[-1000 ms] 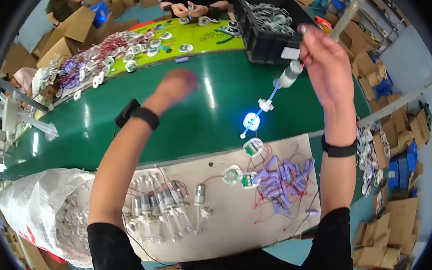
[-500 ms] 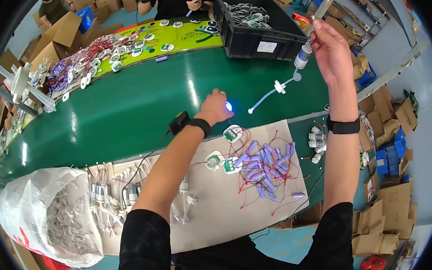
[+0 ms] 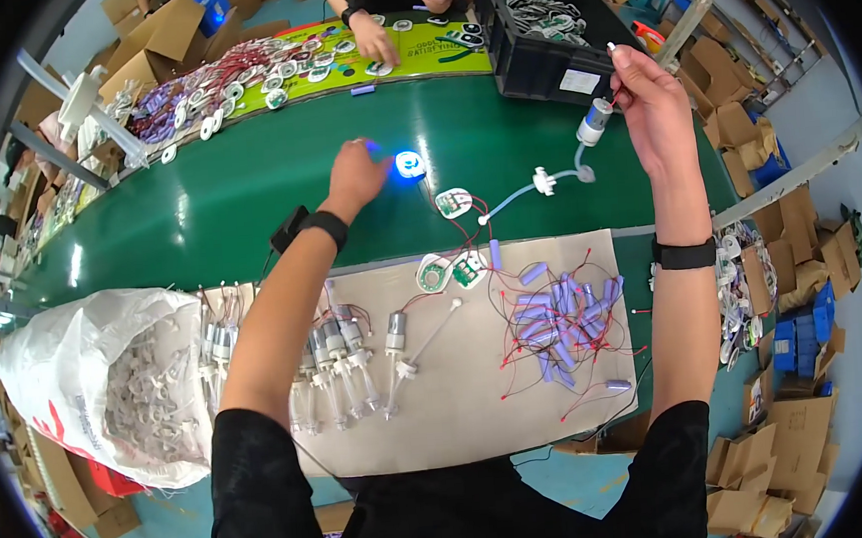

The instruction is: The person connects circuit boards to batteries and hands them to another worker before assembling motors with plastic tubes. They then gather a pile of batteries and move them into a box.

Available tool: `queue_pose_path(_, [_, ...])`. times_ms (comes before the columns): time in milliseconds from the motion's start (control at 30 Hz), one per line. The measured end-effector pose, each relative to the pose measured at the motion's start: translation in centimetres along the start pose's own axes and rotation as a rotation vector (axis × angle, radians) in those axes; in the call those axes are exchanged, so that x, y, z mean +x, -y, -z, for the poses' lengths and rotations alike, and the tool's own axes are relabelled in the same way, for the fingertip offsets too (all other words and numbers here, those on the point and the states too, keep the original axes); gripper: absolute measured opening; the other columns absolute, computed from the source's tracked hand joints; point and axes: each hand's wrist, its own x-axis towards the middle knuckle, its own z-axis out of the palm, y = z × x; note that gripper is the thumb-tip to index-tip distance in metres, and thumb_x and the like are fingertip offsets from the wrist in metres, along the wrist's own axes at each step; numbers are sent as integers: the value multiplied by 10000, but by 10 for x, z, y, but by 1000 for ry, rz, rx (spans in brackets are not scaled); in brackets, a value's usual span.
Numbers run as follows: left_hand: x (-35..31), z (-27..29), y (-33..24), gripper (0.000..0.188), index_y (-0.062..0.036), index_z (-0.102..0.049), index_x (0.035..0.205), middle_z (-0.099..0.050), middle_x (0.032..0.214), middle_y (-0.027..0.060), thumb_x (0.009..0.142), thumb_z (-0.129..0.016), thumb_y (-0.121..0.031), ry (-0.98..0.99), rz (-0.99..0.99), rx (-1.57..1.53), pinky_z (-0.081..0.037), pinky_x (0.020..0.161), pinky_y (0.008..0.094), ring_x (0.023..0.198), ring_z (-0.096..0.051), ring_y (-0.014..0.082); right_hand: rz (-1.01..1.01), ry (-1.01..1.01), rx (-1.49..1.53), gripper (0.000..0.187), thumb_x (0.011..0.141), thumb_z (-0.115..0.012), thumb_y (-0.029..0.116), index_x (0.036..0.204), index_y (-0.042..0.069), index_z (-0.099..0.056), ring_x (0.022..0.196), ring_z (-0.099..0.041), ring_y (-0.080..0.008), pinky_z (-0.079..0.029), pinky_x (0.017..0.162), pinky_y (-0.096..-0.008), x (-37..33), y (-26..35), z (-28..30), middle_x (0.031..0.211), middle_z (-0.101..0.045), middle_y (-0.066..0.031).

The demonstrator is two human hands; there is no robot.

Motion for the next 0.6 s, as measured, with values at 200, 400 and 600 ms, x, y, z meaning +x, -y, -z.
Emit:
queue_pose_path(200, [-112,56,-105,685,-26,-652,1105,-657,1052,174,702,-808,-556,623,-152,75,-527,877,415,1024,-638,336,-12,-3,9,249,935,-683,138,1141,-2,-677,783,-538,-80,-397,695,-214,-4,-8,-4,897,-635,17])
queue_pose_path(400, [-123,46,-84,582,-26,-618,1168,-640,1088,180,713,-773,-354,639,-174,153,-515,926,438,1113,-603,344,-15,-1,-16,248,934,-686,141,1140,4,-680,775,-540,-76,-404,683,-204,-9,-7,-13,902,-639,19])
queue_pose_path(600, [-112,76,-65,454,-38,-641,1094,-650,1093,169,699,-727,-243,563,-187,236,-529,909,442,1088,-609,354,-8,-36,20,252,928,-694,139,1144,10,-677,784,-539,-79,-405,689,-210,-14,-1,5,911,-641,26])
